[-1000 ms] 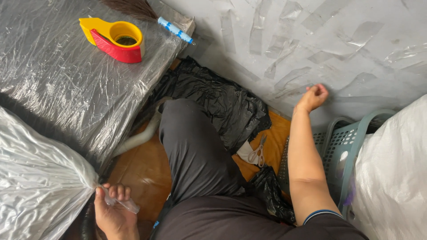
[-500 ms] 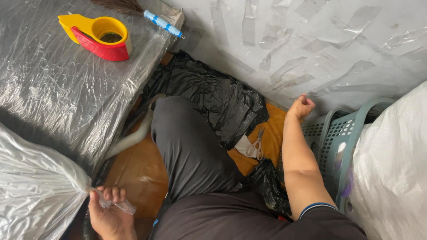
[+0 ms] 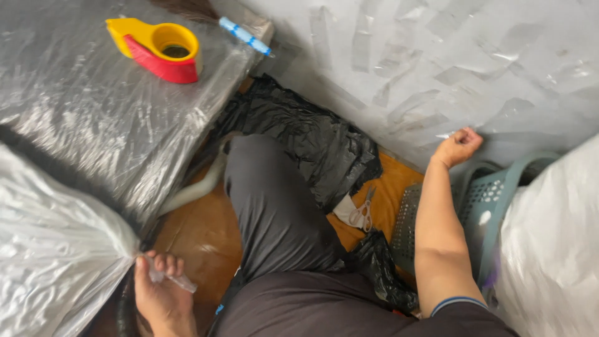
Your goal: The person places a pillow into a plastic bag, uses a vacuum hose to remove the air, and then ties and tapes the bag shut.
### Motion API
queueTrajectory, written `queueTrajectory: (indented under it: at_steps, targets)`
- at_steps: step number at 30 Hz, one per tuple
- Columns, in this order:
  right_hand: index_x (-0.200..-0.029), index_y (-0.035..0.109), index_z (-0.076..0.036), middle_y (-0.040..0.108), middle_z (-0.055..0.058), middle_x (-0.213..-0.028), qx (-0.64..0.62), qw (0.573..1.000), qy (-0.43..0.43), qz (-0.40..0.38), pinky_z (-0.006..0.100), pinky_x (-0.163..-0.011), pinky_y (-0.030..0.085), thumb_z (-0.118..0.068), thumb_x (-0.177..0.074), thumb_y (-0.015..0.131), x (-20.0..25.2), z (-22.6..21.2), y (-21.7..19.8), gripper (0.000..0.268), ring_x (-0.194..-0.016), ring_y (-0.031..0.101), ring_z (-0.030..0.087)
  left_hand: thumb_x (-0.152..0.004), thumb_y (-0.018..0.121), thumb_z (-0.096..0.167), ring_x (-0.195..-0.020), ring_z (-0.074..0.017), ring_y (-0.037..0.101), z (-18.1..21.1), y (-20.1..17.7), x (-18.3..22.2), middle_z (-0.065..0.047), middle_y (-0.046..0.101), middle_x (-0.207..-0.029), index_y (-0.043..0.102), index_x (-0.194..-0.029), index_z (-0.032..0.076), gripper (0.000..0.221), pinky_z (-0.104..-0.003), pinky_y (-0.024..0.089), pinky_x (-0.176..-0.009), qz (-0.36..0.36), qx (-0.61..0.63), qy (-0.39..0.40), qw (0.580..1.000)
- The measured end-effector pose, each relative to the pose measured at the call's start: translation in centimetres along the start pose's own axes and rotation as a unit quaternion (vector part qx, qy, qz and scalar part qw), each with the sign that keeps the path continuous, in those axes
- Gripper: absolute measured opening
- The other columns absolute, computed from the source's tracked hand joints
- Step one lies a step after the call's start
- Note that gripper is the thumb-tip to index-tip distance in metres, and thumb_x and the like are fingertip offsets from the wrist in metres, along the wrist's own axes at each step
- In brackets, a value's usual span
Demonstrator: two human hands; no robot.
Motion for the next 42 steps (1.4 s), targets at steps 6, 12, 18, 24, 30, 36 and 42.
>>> queueTrajectory:
  at_steps: [6, 12, 18, 24, 30, 36, 42]
  targets:
    - [-0.102, 0.057, 0.000, 0.062, 0.017, -0.090, -0.195, 0.971, -0.053, -0.130, 0.040, -0.074, 0.054, 0.003, -0.093, 0.049, 7.1, -11.2, -0.2, 0.012, -0.077, 0.062, 0.029, -0.099, 0.063, 0.028, -0.058, -0.0115, 0.040, -0.2, -0.6, 0.0, 0.003, 0.047, -0.069, 0.059, -0.096, 0.009, 0.019, -0.027, 0.031, -0.057, 0.059, 0.052, 0.007, 0.997]
    - [-0.114, 0.044, 0.002, 0.052, 0.018, -0.112, -0.394, 0.793, -0.118, -0.450, 0.043, -0.086, 0.051, -0.007, -0.118, 0.053, 14.1, -38.9, -7.3, 0.013, -0.078, 0.060, 0.031, -0.101, 0.061, 0.027, -0.064, -0.0175, 0.062, 1.2, 0.8, 1.1, -0.007, 0.065, -0.080, 0.062, -0.103, 0.007, 0.020, -0.029, 0.045, -0.052, 0.075, -0.005, 0.014, 0.997]
    - [-0.130, 0.043, 0.005, 0.056, 0.009, -0.081, -0.480, 0.561, -0.031, -0.674, 0.027, -0.067, 0.053, -0.004, -0.102, 0.062, 22.1, -53.1, -14.0, 0.035, -0.062, 0.059, 0.013, -0.102, 0.064, 0.029, -0.053, -0.0139, 0.060, -0.2, 0.2, 0.3, -0.005, 0.059, -0.071, 0.067, -0.107, 0.005, 0.024, -0.024, 0.048, -0.047, 0.086, 0.002, 0.040, 0.996]
    - [-0.116, 0.067, 0.004, 0.061, 0.009, -0.072, -0.453, 0.429, 0.044, -0.780, 0.022, -0.040, 0.047, -0.009, -0.101, 0.066, 31.2, -56.0, -16.1, 0.021, -0.040, 0.052, 0.007, -0.104, 0.060, 0.028, -0.053, -0.0110, 0.050, 1.2, 0.7, 1.3, -0.002, 0.049, -0.069, 0.064, -0.108, 0.005, 0.024, -0.022, 0.041, -0.045, 0.062, 0.004, 0.015, 0.998]
    - [-0.115, 0.067, 0.002, 0.064, 0.011, -0.070, -0.440, 0.398, 0.017, -0.805, 0.023, -0.034, 0.046, -0.019, -0.100, 0.070, 34.1, -56.9, -16.0, 0.026, -0.041, 0.064, 0.016, -0.106, 0.056, 0.029, -0.052, -0.0086, 0.044, 1.2, 1.0, 1.1, 0.001, 0.041, -0.069, 0.059, -0.109, 0.006, 0.024, -0.020, 0.035, -0.044, 0.030, 0.037, -0.008, 0.999]
    - [-0.112, 0.066, 0.006, 0.073, 0.021, -0.074, -0.468, 0.361, -0.003, -0.806, 0.020, -0.036, 0.050, -0.016, -0.097, 0.072, 34.9, -58.2, -17.3, 0.028, -0.054, 0.074, 0.022, -0.107, 0.050, 0.030, -0.054, -0.0068, 0.040, 1.4, 0.8, 1.1, 0.003, 0.035, -0.072, 0.053, -0.110, 0.008, 0.023, -0.019, 0.031, -0.045, 0.003, 0.039, -0.035, 0.999]
    - [-0.112, 0.069, 0.012, 0.074, 0.026, -0.093, -0.521, 0.273, -0.054, -0.807, 0.028, -0.055, 0.061, -0.002, -0.088, 0.079, 34.0, -59.7, -16.7, 0.030, -0.073, 0.077, 0.025, -0.107, 0.051, 0.030, -0.052, -0.0045, 0.037, 1.2, 0.5, 0.9, 0.005, 0.032, -0.071, 0.052, -0.106, 0.011, 0.020, -0.017, 0.028, -0.043, -0.018, 0.065, -0.046, 0.997]
Point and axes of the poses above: each hand's wrist, its own x-axis away from the middle knuckle, its own y-axis out of the palm, z = x × y, the point moved 3 cm from there along -x, towards the middle knuckle
